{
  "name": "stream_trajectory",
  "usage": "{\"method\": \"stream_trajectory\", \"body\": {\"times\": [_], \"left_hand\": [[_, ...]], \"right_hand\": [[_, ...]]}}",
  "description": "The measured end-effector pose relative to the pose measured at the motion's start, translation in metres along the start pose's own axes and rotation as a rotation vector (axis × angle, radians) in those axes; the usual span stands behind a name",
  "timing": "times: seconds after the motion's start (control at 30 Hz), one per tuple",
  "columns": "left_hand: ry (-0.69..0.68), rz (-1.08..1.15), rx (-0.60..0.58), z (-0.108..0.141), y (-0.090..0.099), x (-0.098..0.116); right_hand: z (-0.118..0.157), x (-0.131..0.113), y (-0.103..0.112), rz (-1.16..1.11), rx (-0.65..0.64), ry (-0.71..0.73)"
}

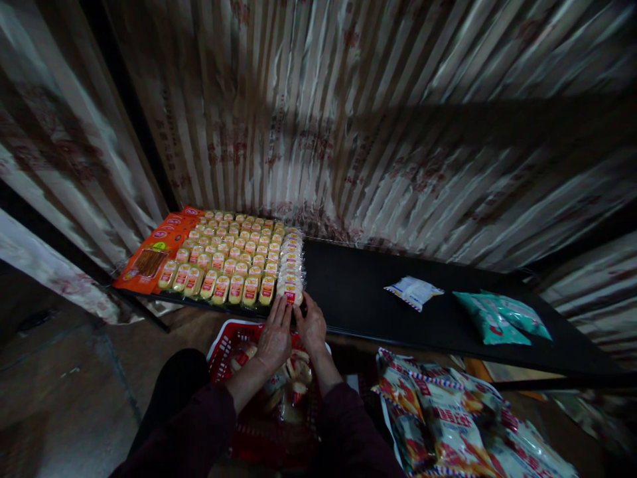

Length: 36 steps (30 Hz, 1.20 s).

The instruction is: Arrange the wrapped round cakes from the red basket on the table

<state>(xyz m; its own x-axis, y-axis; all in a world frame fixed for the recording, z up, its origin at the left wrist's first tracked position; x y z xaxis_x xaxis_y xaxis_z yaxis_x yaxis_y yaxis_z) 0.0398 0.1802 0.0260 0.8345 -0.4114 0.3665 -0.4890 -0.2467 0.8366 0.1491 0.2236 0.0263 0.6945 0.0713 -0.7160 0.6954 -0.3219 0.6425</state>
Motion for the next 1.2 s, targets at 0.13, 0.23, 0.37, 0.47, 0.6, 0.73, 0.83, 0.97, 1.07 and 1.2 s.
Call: {"method": "stream_trajectory", "body": {"times": [0.13,0.23,0.37,0.47,0.6,0.73,0.83,0.97,1.07,1.2], "left_hand": [[0.006,0.003,0.006,-0.0016,0.0001,-0.0010],[0.003,0.011,0.016,-0.0013,0.0007,-0.0005],[0.003,-0.002,0.011,-0.0002,0.0000,0.0012],[-0.015,-0.001,-0.014,-0.0009,-0.0025,0.0036],[-0.038,0.015,-0.033,-0.0043,-0.0028,0.0056],[-0.028,0.026,-0.021,-0.0052,0.0002,0.0057],[-0.028,0.028,-0.017,-0.0030,-0.0003,0.0057],[-0.047,0.032,-0.028,-0.0018,-0.0033,0.0037],[-0.061,0.026,-0.036,-0.0026,-0.0038,0.0031],[-0.060,0.007,-0.030,-0.0005,-0.0028,0.0046]], "right_hand": [[-0.0011,-0.0027,-0.0009,0.017,-0.003,-0.006],[-0.0005,-0.0040,0.0005,0.024,0.014,-0.007],[0.0022,-0.0033,0.0016,-0.002,0.021,-0.005],[0.0033,-0.0011,0.0008,-0.015,0.006,-0.004],[0.0018,0.0001,0.0000,0.008,0.000,0.004],[0.0013,-0.0022,-0.0007,0.038,-0.004,0.020],[0.0034,-0.0031,0.0010,0.022,0.016,0.018],[0.0050,-0.0045,0.0027,0.020,0.037,0.006],[0.0045,-0.0070,0.0024,0.024,0.030,0.011],[0.0076,-0.0064,0.0040,-0.003,0.039,0.017]]}}
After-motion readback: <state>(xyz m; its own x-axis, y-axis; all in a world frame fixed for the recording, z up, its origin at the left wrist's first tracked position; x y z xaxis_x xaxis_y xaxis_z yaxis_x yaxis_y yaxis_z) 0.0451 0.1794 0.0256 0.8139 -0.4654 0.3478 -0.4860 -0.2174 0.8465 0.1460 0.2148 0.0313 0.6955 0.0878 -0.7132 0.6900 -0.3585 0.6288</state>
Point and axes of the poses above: each hand's wrist, its own z-axis away from the middle knuckle, its own y-axis out of the back of the hand, x = y × z, the point moved 9 cm from there along -z, towards the middle knuckle, and after that the axes turned 3 degrees about -z, right-handed, at the moved point
